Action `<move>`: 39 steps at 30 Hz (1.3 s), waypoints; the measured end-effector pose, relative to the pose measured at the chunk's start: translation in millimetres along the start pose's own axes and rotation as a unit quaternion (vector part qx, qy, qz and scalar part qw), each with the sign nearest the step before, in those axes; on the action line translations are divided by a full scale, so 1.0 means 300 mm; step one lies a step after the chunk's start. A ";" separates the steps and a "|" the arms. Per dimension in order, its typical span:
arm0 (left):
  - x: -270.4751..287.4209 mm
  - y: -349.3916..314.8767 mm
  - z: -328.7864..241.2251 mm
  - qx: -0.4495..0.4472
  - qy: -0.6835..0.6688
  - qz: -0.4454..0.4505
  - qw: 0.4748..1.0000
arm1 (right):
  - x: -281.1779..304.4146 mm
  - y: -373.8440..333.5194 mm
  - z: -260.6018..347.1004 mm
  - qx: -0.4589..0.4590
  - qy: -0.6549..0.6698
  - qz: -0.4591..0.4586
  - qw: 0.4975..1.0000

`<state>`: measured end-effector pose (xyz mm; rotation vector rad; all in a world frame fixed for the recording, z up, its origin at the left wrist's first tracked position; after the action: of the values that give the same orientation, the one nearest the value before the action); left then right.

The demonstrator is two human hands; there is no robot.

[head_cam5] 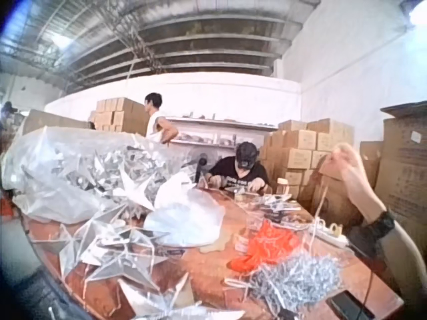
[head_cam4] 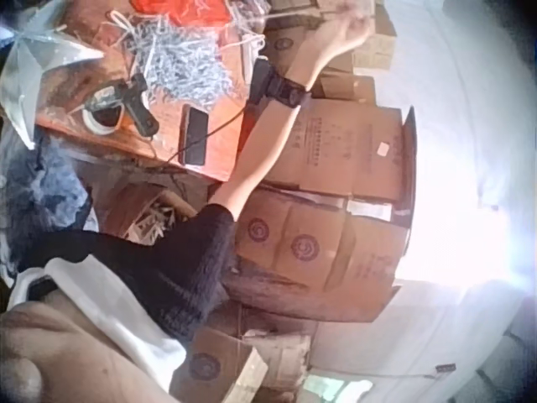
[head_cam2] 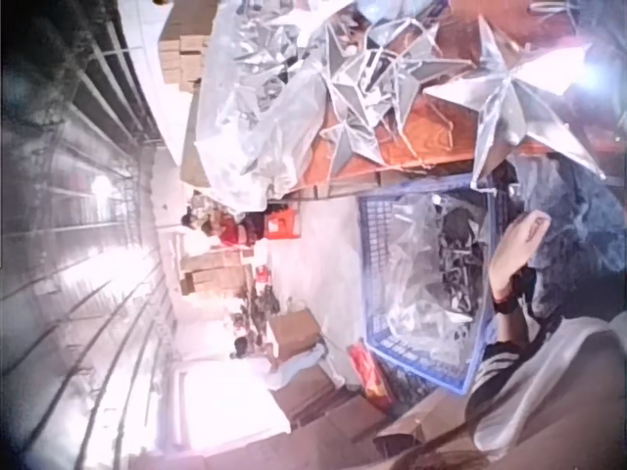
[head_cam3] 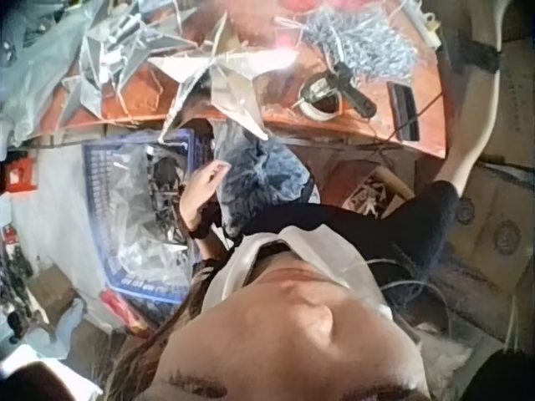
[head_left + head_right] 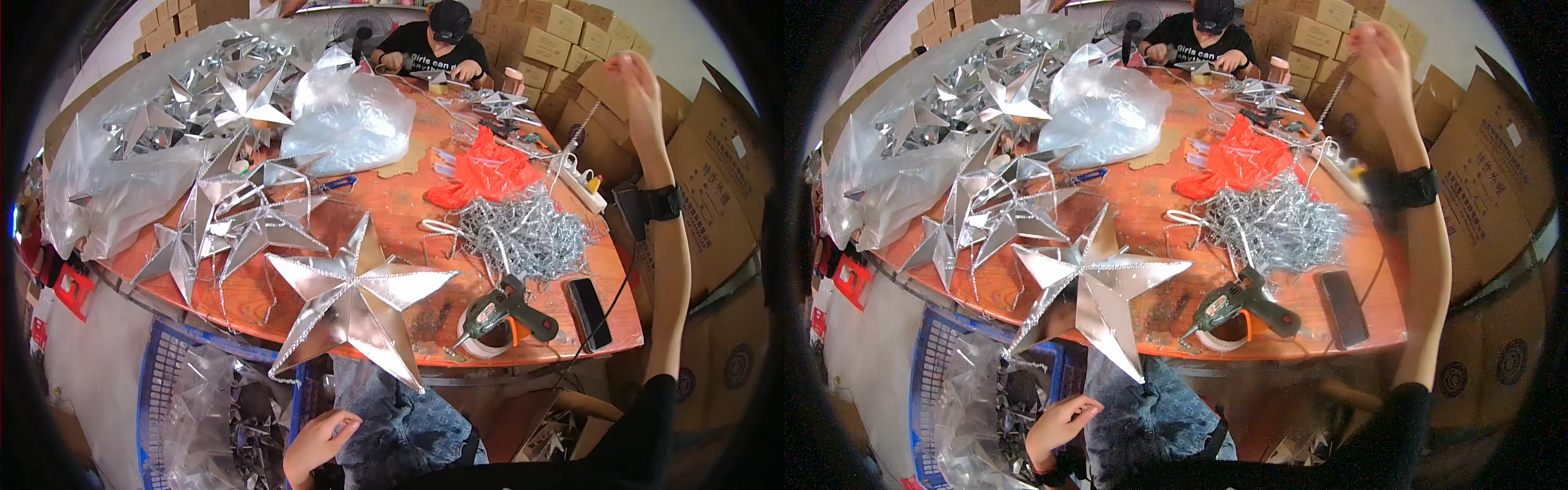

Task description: The person is assembling large silver decorative stars by attaching beads and using a glue gun.

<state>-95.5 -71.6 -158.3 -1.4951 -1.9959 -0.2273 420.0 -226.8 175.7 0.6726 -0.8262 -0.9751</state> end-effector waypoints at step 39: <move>0.029 -0.042 -0.401 -0.297 -0.051 0.091 0.949 | 0.047 -0.775 0.680 -0.090 0.188 0.086 0.974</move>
<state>-63.1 -127.4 -55.7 -2.0852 -1.9440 -0.7358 150.9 -360.8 100.8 0.5941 -0.4474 -0.7239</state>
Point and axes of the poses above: each hand's wrist, its own y-axis towards the middle knuckle, its own x-axis out of the back of the hand, z = x × y, the point moved 1 cm from there along y, towards the middle knuckle, and after that the axes turned 11 degrees about y, right-handed, at the moved point
